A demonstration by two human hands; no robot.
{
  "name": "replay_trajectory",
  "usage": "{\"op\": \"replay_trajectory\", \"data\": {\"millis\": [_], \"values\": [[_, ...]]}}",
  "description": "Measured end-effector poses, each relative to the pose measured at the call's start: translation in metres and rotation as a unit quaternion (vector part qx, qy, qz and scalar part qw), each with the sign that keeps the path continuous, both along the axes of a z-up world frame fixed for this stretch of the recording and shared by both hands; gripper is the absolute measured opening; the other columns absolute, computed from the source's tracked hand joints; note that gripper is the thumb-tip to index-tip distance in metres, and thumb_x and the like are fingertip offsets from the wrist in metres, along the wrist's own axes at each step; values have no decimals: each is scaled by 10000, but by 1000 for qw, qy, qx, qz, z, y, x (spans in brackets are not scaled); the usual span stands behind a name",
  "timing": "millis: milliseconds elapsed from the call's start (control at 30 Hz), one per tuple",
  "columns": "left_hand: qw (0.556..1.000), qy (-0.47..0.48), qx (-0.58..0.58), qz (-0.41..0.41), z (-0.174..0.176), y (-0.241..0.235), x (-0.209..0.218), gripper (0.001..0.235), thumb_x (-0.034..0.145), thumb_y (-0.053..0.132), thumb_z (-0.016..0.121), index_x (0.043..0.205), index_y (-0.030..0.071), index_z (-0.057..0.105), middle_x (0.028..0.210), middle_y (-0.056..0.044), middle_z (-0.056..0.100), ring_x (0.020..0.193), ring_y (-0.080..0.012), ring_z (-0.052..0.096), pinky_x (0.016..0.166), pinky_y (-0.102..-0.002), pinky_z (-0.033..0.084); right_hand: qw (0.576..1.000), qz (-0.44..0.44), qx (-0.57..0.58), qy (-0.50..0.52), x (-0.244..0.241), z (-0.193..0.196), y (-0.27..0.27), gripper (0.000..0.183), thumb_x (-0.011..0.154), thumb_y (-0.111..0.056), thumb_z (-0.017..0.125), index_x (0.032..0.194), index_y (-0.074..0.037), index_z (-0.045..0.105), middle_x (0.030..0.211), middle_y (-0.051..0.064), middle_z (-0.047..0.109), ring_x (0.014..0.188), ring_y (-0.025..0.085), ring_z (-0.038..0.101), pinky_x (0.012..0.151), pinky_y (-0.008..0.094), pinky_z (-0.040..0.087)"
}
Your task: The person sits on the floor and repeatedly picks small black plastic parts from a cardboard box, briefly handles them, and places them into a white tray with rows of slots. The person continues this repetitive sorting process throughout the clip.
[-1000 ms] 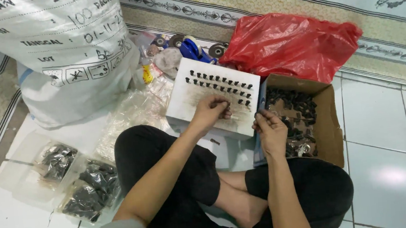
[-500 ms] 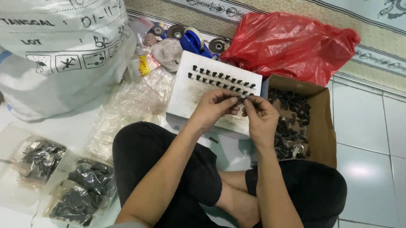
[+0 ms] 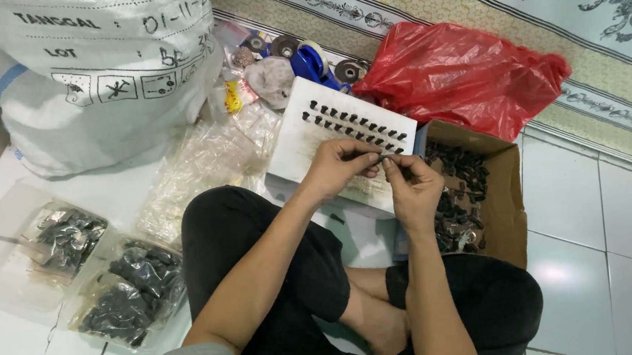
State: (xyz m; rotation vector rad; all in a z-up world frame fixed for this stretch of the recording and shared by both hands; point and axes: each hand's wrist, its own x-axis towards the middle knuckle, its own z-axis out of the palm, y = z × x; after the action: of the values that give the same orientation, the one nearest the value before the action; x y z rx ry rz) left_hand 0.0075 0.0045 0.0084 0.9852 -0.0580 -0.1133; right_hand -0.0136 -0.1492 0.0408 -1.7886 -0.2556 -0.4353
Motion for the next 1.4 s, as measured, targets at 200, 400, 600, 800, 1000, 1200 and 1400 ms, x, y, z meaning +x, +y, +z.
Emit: {"op": "replay_trajectory", "data": {"millis": [200,400,600,800,1000,1200,1400], "values": [[1000,-13,-4,1,0,-2,-1,190,905,-64,715,1089,-109,721,921,-301,719,795,-280,751,684,-365,688,1000,13,-3,13,-2,8,1,35,903,35,802,881,25,776,652,109,666,633,118,611,601,272,512],[999,-25,3,22,6,-5,-4,172,917,-46,718,1080,-97,727,937,-293,728,812,-263,750,689,-358,687,1000,12,0,21,2,9,-5,23,899,36,804,902,29,782,634,96,656,632,110,588,597,276,503],[998,-8,-25,57,12,-18,1,202,937,-13,721,1131,-70,724,950,-294,736,817,-272,756,706,-358,687,993,83,-23,79,24,31,-15,107,917,25,781,1022,44,766,791,110,713,760,134,651,693,287,568],[978,4,198,58,-6,-9,12,447,961,48,654,1404,24,598,1268,-280,668,1144,-363,687,936,-480,602,957,50,-284,35,69,23,-48,131,906,-58,823,1034,-58,795,882,161,702,852,299,711,755,385,541],[950,94,289,-75,-15,-19,9,567,940,54,532,1490,-52,446,1015,-256,731,766,-259,764,674,-371,663,867,54,-496,14,97,-50,-66,129,834,-140,821,958,-161,791,957,83,659,977,344,631,859,447,479],[945,120,280,-116,-8,-33,6,631,933,37,528,1536,-55,367,1020,-318,698,712,-304,758,597,-394,664,841,36,-539,22,90,-68,-62,93,838,-166,816,925,-183,788,975,56,629,991,317,605,839,418,433],[937,138,293,-132,9,-30,3,623,959,15,488,1556,-68,332,1315,-408,560,802,-306,751,639,-385,661,845,40,-532,31,95,-79,-61,58,871,-187,806,908,-217,772,948,19,599,980,263,595,830,378,415]]}}
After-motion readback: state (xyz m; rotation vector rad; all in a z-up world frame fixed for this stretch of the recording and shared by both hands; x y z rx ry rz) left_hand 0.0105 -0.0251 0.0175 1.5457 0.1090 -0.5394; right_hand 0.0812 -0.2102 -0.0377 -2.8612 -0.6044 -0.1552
